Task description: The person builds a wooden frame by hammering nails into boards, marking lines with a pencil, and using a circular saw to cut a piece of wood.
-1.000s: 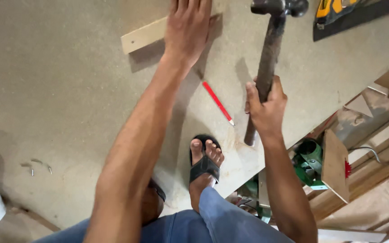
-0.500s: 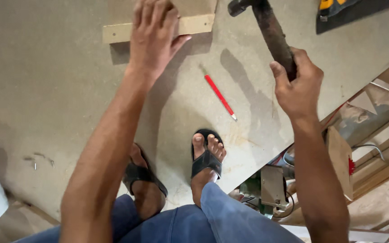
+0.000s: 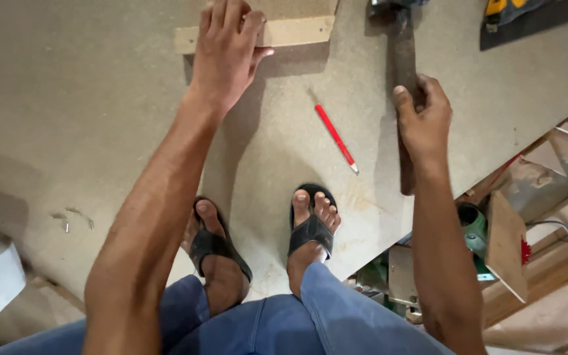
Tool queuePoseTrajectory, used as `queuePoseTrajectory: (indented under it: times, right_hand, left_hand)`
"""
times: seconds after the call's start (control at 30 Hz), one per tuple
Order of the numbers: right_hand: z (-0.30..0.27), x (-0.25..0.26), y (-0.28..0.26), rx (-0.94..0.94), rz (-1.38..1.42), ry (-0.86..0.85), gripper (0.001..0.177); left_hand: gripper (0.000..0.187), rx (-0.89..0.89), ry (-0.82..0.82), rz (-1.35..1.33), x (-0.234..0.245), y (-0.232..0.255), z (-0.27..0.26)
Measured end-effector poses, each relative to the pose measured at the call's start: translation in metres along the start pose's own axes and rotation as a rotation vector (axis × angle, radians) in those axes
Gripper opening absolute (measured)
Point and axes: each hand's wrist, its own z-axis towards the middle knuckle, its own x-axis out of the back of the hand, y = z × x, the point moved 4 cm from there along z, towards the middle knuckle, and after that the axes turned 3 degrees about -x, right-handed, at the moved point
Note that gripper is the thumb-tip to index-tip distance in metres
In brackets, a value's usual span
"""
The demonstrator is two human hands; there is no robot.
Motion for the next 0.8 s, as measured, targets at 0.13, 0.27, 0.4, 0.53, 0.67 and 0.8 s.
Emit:
queuePoseTrajectory:
  times: [0.13, 0.27, 0.4, 0.53, 0.67, 0.8]
  right_hand:
    - [-0.001, 0.02, -0.025, 0.224, -0.241, 0.221, 0.039]
    - [0.005, 0.024, -0.052, 0.121, 0.018, 0.201, 0.035]
    - [0.005, 0.016, -0.085, 0.174, 0.262, 0.135, 0.036]
    - [0.002, 0.016, -0.102, 0.168, 0.386, 0.072, 0.039]
    - [0.007, 0.022, -0.127, 0.315, 0.381, 0.019, 0.044]
    - [0.02, 0.028, -0.166, 0.515, 0.395, -0.058, 0.056]
  left_hand:
    - [0.05, -0.056, 0.042, 0.021, 0.045, 0.024, 0.031]
    - [0.04, -0.078, 0.089, -0.026, 0.123, 0.051, 0.066]
    - [0.027, -0.084, 0.101, -0.02, 0.192, 0.081, 0.095]
    - [0.026, -0.083, 0.07, 0.061, 0.226, 0.103, 0.11]
    - [0.035, -0.035, -0.107, 0.11, 0.222, 0.101, 0.123]
    - [0.028, 0.045, -0.24, -0.016, 0.208, 0.085, 0.14]
